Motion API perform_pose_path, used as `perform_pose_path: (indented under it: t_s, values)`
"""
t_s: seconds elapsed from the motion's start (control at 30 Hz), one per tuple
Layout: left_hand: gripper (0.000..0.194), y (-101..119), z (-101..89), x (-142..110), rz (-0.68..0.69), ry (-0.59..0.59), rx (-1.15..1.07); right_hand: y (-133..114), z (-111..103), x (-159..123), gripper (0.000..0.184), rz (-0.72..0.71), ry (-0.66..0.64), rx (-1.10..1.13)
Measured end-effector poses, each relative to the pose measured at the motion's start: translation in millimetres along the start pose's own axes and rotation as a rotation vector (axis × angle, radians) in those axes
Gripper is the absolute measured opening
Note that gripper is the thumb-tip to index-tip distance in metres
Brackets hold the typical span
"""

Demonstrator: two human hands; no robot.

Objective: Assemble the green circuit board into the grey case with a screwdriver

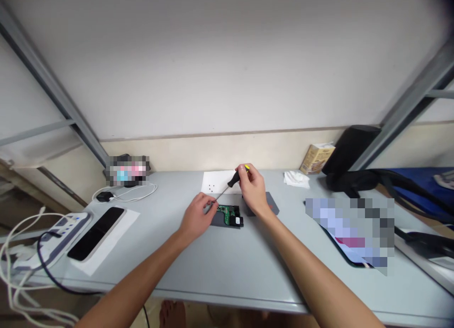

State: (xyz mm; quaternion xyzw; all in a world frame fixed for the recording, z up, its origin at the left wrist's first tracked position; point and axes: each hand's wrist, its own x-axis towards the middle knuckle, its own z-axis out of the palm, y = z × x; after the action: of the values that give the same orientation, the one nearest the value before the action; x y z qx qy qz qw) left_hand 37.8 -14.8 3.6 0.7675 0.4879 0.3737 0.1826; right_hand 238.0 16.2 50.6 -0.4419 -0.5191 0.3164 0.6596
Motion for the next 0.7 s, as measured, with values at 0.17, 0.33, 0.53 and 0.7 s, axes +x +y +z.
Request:
perform_pose_path:
  t_s: [0.17, 0.33, 0.53, 0.7]
  values:
    - [0.021, -0.5, -0.3, 0.0, 0.012, -0.007, -0.010, -1.2, 0.0, -0.5, 0.048, -0.001, 0.006, -0.013]
    - [0.023, -2.3, 0.0, -0.4, 0.020, -0.005, -0.011, -0.9, 0.1, 0.2, 0.050, 0.002, 0.008, -0.034]
    - [0.018, 1.6, -0.4, -0.2, 0.013, 0.012, -0.008, -1.4, -0.6, 0.0, 0.048, 0.004, 0.022, -0.054]
    - [0.016, 0.1, -0.4, 0.0, 0.019, 0.038, -0.008, 0.1, -0.9, 0.3, 0.047, -0.002, 0.022, -0.049]
